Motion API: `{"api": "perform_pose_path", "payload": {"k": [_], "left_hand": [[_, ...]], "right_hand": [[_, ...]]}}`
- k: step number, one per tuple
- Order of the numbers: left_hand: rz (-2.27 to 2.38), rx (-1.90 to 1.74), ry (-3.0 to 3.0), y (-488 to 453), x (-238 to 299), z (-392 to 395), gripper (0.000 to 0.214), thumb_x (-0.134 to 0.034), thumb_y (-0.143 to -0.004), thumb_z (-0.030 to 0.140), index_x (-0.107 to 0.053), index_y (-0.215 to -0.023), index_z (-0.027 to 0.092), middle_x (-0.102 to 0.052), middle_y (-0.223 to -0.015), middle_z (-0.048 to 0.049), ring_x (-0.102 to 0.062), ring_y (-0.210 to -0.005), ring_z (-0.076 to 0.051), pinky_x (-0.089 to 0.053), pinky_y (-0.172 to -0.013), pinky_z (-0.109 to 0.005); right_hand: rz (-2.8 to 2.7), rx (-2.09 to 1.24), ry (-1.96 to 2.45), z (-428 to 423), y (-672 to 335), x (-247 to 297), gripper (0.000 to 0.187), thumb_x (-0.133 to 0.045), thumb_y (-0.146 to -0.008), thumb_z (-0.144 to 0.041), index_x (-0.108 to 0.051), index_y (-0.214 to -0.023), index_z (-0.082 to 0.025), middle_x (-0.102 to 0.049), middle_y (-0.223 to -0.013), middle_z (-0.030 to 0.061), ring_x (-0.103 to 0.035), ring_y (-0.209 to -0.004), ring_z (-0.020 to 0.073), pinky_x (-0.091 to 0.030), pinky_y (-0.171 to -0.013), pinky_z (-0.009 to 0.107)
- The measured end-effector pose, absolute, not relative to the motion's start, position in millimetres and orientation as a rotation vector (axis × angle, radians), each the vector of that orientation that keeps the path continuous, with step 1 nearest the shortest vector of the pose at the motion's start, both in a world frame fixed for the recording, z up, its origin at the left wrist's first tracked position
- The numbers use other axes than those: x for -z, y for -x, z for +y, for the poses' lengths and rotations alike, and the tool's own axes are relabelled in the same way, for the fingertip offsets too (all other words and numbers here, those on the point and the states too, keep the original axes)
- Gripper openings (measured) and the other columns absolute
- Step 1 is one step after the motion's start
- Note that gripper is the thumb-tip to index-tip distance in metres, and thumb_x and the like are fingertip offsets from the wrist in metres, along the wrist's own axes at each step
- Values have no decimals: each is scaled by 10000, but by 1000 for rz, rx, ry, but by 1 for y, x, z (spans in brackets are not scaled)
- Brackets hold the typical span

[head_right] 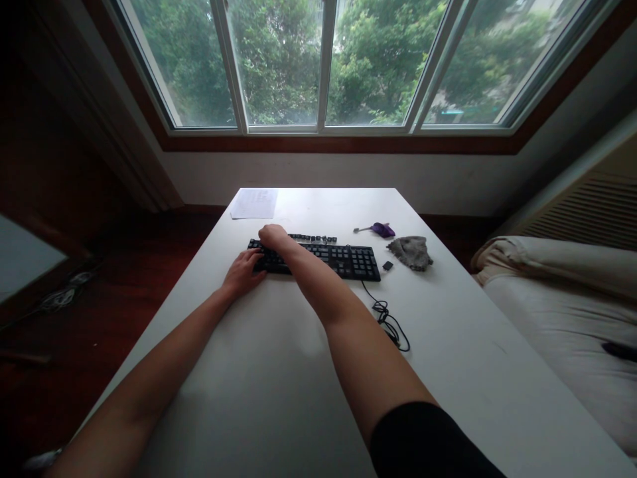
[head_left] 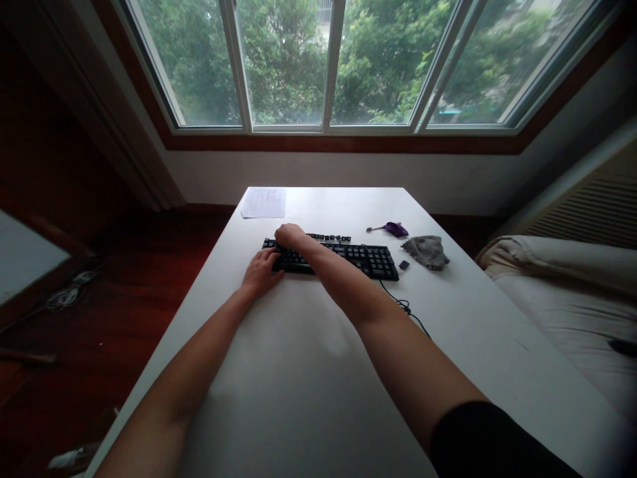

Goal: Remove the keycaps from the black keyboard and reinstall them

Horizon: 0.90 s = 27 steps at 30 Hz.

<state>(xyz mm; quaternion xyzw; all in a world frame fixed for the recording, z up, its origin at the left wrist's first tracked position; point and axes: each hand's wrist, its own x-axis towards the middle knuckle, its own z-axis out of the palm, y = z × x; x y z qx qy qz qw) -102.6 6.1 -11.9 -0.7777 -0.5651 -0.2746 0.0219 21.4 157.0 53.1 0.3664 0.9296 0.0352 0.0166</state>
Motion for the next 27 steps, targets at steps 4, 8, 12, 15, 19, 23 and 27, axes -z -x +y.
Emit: {"api": "perform_pose_path", "payload": {"k": [4,8,12,15,19,23,27], "left_hand": [[-1739,841,2410,101,13,6,512,-675,-841,349,-589,-1327,214,-533,-1445,-124,-452,-1373,-345,-380,-1184,-526],[-1738,820,2424,99,10,4,511,-677,-837,333,-583,-1328,229,-544,-1440,-113,-460,-1368,-338,-381,-1185,-521],[-1754,872,2404,100,9,4,547,-699,-820,341,-561,-1339,234,-531,-1451,-111,-465,-1368,-328,-395,-1179,-494],[-1808,908,2331,106,11,7,612,-753,-780,387,-541,-1332,229,-517,-1449,-125,-457,-1370,-338,-382,-1182,-501],[-1920,907,2294,117,18,15,693,-802,-731,490,-530,-1314,230,-522,-1414,-137,-476,-1344,-360,-380,-1170,-535],[-1970,961,2381,129,23,21,778,-805,-722,489,-478,-1380,235,-459,-1474,-135,-470,-1371,-338,-411,-1161,-503],[-1936,992,2462,135,22,21,751,-787,-736,456,-481,-1387,240,-491,-1448,-125,-474,-1378,-326,-418,-1160,-495]], "right_hand": [[2859,-62,-1244,142,-23,-52,339,-526,-971,-283,-771,-1134,-117,-737,-1132,215,-717,-1052,284,-544,-896,344],[2882,18,-1287,124,-29,-46,351,-485,-1009,-317,-748,-1127,-117,-737,-1133,208,-714,-1057,277,-539,-898,344],[2970,54,-1336,113,-41,-37,475,-346,-1064,-444,-659,-1224,-125,-729,-1156,186,-692,-1090,269,-527,-905,351],[2989,41,-1372,111,-47,-31,541,-300,-1059,-539,-591,-1295,-149,-711,-1196,174,-659,-1145,268,-504,-937,357],[2990,20,-1362,113,-47,-28,568,-295,-1050,-572,-530,-1372,-166,-689,-1245,169,-627,-1191,273,-482,-954,362],[2961,44,-1359,116,-46,-29,563,-321,-1043,-576,-534,-1381,-180,-681,-1258,163,-624,-1191,274,-477,-949,357],[2961,30,-1308,114,-45,-33,536,-326,-1049,-545,-583,-1337,-173,-652,-1308,165,-611,-1203,278,-475,-952,355]]}}
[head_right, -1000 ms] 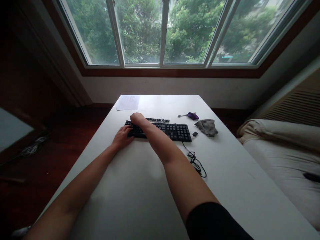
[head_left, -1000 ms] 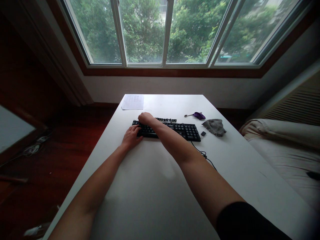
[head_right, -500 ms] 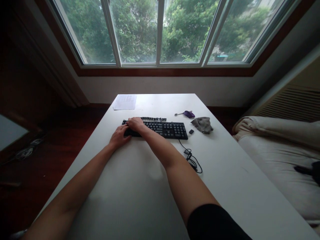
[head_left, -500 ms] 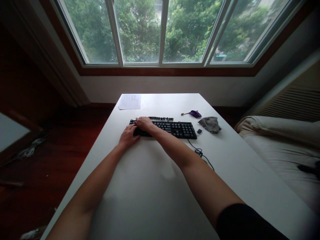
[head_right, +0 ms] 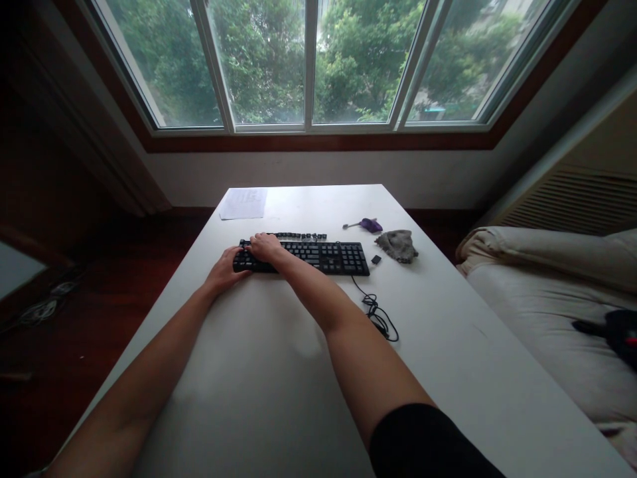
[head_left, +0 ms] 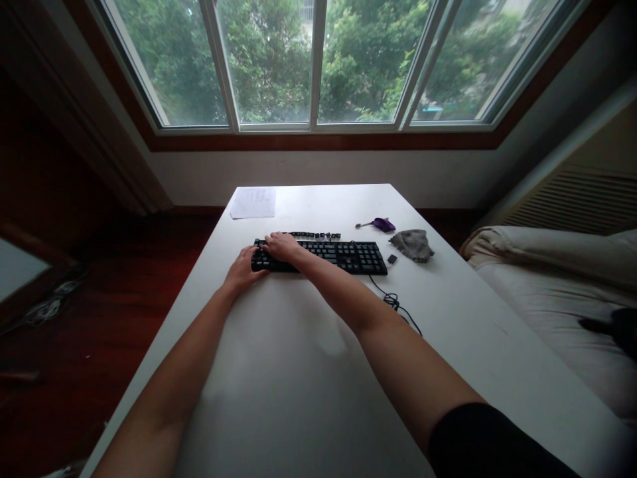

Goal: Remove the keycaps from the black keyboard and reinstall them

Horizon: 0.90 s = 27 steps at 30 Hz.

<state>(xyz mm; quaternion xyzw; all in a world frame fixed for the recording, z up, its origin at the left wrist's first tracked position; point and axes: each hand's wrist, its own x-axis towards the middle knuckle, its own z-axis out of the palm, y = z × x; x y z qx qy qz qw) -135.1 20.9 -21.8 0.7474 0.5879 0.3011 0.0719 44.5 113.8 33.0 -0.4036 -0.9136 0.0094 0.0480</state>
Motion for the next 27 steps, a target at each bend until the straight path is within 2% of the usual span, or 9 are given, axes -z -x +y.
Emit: {"api": "perform_pose_path", "payload": {"k": [5,10,13,16,19,23,27], "left_hand": [[1752,-942,-2248,136,20,19,739,-794,-730,425,-499,-1373,209,-508,-1434,-138,-487,-1362,-320,-411,-1164,-481],[1758,-947,-2254,136,20,18,730,-789,-746,421,-499,-1380,204,-489,-1451,-135,-471,-1376,-313,-396,-1177,-485],[1767,-955,-2240,136,19,17,728,-792,-750,422,-498,-1384,219,-482,-1459,-124,-465,-1385,-310,-387,-1187,-484],[1771,-958,-2226,136,18,16,731,-799,-747,427,-498,-1384,228,-476,-1465,-118,-470,-1382,-307,-393,-1186,-472],[1785,-944,-2215,136,18,15,732,-799,-747,429,-497,-1384,232,-472,-1470,-118,-466,-1386,-313,-396,-1184,-478],[1790,-938,-2218,136,17,16,730,-795,-748,419,-496,-1387,231,-470,-1476,-121,-458,-1394,-316,-390,-1188,-483],[1792,-942,-2212,137,18,17,734,-795,-745,425,-498,-1390,238,-473,-1472,-117,-462,-1392,-320,-392,-1186,-489]], "right_hand": [[-2791,-24,1213,113,-46,-35,534,-321,-1053,-537,-597,-1342,-181,-644,-1324,150,-588,-1224,269,-468,-956,337],[-2719,-70,1306,128,-59,-38,513,-263,-1079,-445,-696,-1202,-200,-679,-1233,127,-605,-1147,237,-464,-927,322],[-2571,44,1414,142,-70,-39,412,-369,-1055,-359,-709,-1179,-162,-653,-1244,170,-555,-1179,263,-444,-959,346],[-2520,65,1453,154,-76,-38,326,-482,-1010,-313,-688,-1226,-182,-631,-1269,163,-508,-1212,283,-424,-990,378],[-2561,11,1430,162,-73,-35,358,-568,-966,-323,-644,-1300,-219,-600,-1323,143,-478,-1233,291,-411,-1005,397],[-2637,14,1365,166,-57,-33,390,-583,-950,-315,-622,-1327,-227,-591,-1345,140,-467,-1239,297,-392,-1014,405],[-2653,19,1357,168,-44,-31,338,-570,-936,-260,-669,-1257,-218,-630,-1293,137,-480,-1228,297,-383,-1014,406]]}}
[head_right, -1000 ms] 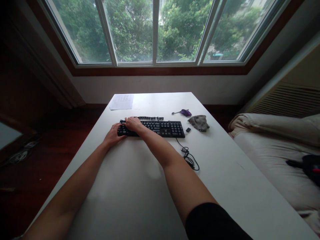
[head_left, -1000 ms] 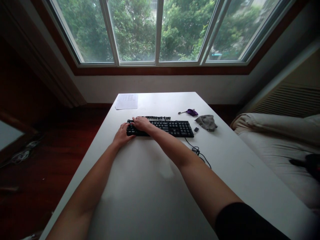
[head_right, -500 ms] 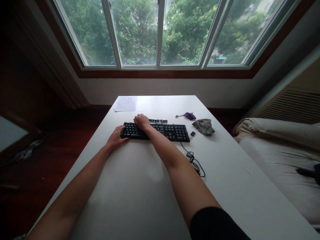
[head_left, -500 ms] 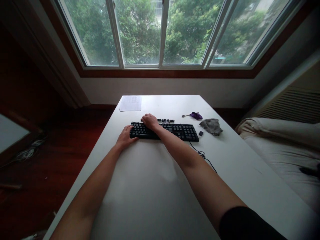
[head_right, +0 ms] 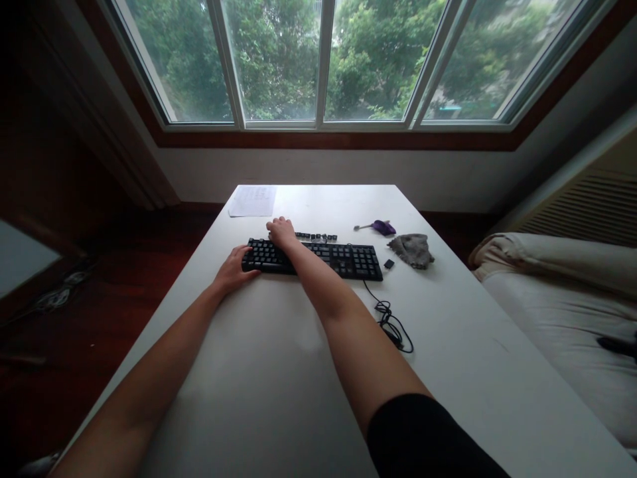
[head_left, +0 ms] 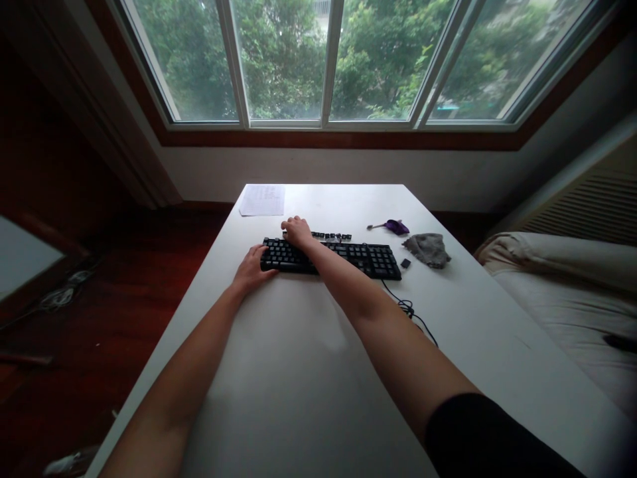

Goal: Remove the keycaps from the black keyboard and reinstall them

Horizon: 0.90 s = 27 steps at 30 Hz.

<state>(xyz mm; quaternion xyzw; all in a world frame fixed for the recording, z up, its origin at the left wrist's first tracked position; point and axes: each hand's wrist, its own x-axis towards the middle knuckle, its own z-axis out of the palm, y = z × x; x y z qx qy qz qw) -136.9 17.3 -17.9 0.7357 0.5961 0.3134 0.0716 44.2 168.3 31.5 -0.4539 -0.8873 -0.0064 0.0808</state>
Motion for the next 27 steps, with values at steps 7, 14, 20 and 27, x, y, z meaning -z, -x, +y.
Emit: {"api": "perform_pose_path", "payload": {"k": [7,14,20,27], "left_hand": [[1788,-944,-2211,135,18,17,739,-798,-744,411,-498,-1394,230,-473,-1476,-121,-460,-1392,-320,-390,-1187,-492],[1785,-941,-2204,138,18,17,737,-803,-741,409,-504,-1391,231,-468,-1478,-116,-470,-1383,-314,-393,-1189,-478],[1783,-948,-2216,137,20,17,729,-797,-743,414,-513,-1391,237,-476,-1475,-112,-473,-1377,-321,-397,-1186,-487],[1784,-944,-2227,137,21,17,720,-793,-750,430,-525,-1389,233,-475,-1476,-111,-479,-1372,-320,-402,-1183,-477]], "right_hand": [[-2666,25,1373,169,-42,-33,302,-527,-946,-226,-717,-1179,-195,-663,-1256,155,-491,-1216,299,-376,-1006,406],[-2616,-27,1336,175,-54,-51,302,-568,-955,-299,-748,-1177,-202,-706,-1230,112,-569,-1156,251,-405,-961,336],[-2746,-251,1189,172,-63,-61,280,-614,-928,-317,-780,-1134,-229,-769,-1099,42,-672,-963,168,-441,-806,227],[-2774,-264,1271,159,-57,-60,277,-625,-918,-290,-784,-1142,-253,-763,-1140,55,-679,-1036,185,-463,-867,228]]}}
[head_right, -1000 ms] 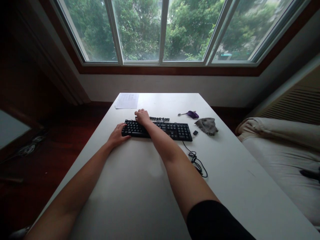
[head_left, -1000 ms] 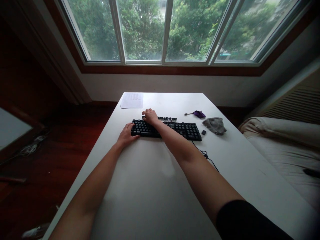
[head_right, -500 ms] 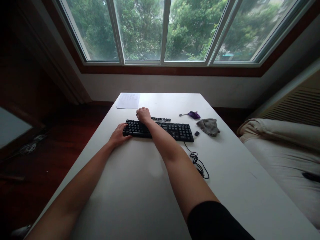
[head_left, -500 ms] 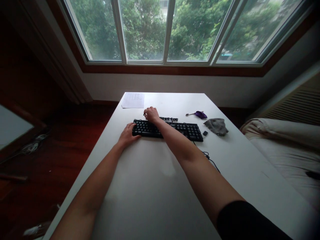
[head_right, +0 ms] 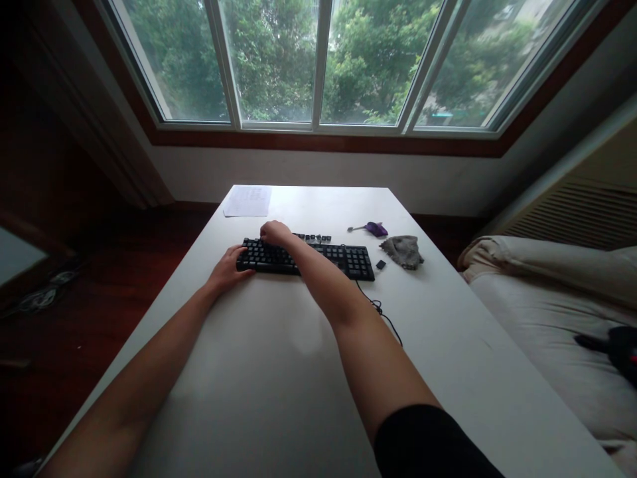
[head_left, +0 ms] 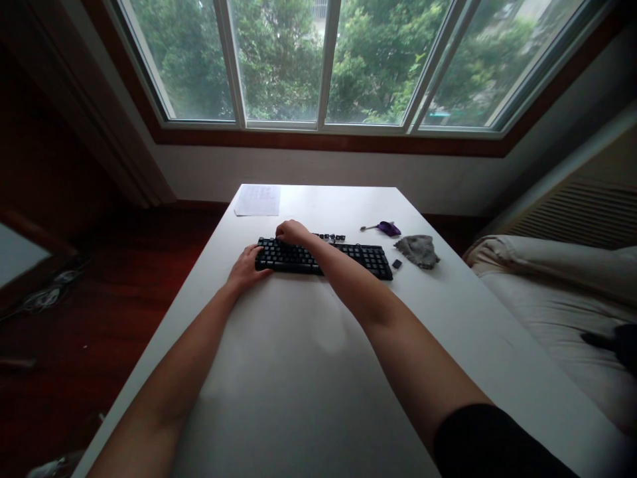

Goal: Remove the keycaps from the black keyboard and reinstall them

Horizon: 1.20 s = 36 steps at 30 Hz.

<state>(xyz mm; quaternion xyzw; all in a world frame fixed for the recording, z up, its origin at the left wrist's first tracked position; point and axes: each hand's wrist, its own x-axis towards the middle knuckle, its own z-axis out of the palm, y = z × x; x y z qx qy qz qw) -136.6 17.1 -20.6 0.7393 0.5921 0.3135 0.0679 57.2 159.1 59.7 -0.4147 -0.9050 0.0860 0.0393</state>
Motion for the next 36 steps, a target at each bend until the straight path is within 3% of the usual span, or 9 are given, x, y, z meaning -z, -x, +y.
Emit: {"api": "perform_pose_path", "payload": {"k": [13,17,21,27,30,36], "left_hand": [[1794,-913,-2235,135,20,17,786,-787,-759,429,-472,-1455,243,-461,-1493,-106,-467,-1384,-318,-387,-1192,-475],[1788,-924,-2243,135,19,18,792,-788,-761,434,-469,-1460,244,-470,-1481,-110,-471,-1381,-323,-392,-1189,-479],[1788,-922,-2240,135,20,18,795,-790,-763,443,-468,-1462,243,-469,-1483,-113,-471,-1381,-326,-397,-1185,-483],[1785,-934,-2235,138,23,20,800,-800,-758,435,-466,-1461,254,-464,-1492,-110,-471,-1383,-323,-407,-1177,-484],[1792,-937,-2239,139,24,21,808,-806,-750,427,-464,-1462,259,-463,-1493,-112,-469,-1387,-328,-411,-1174,-490],[1792,-925,-2221,136,23,20,827,-806,-745,430,-453,-1476,271,-453,-1501,-104,-479,-1380,-329,-416,-1170,-485]], "right_hand": [[-2793,-84,1241,148,-49,-48,279,-591,-923,-278,-749,-1141,-202,-724,-1192,138,-661,-1094,266,-493,-889,316],[-2679,-287,1295,159,-54,-41,258,-639,-911,-368,-745,-1103,-233,-741,-1139,83,-665,-1040,221,-473,-863,273],[-2285,-463,1338,170,-54,-35,296,-539,-964,-416,-725,-926,-189,-733,-922,59,-647,-872,172,-443,-743,236],[-1777,-1043,1078,167,-28,-34,370,-474,-932,-359,-473,-596,-204,-414,-496,-52,-404,-488,97,-325,-503,216],[-1618,-1237,945,161,-11,-37,370,-498,-891,-318,-374,-555,-227,-325,-439,-72,-296,-428,79,-268,-445,217],[-1517,-1369,859,156,6,-27,325,-504,-848,-265,-346,-564,-241,-294,-433,-85,-249,-418,74,-223,-422,218]]}}
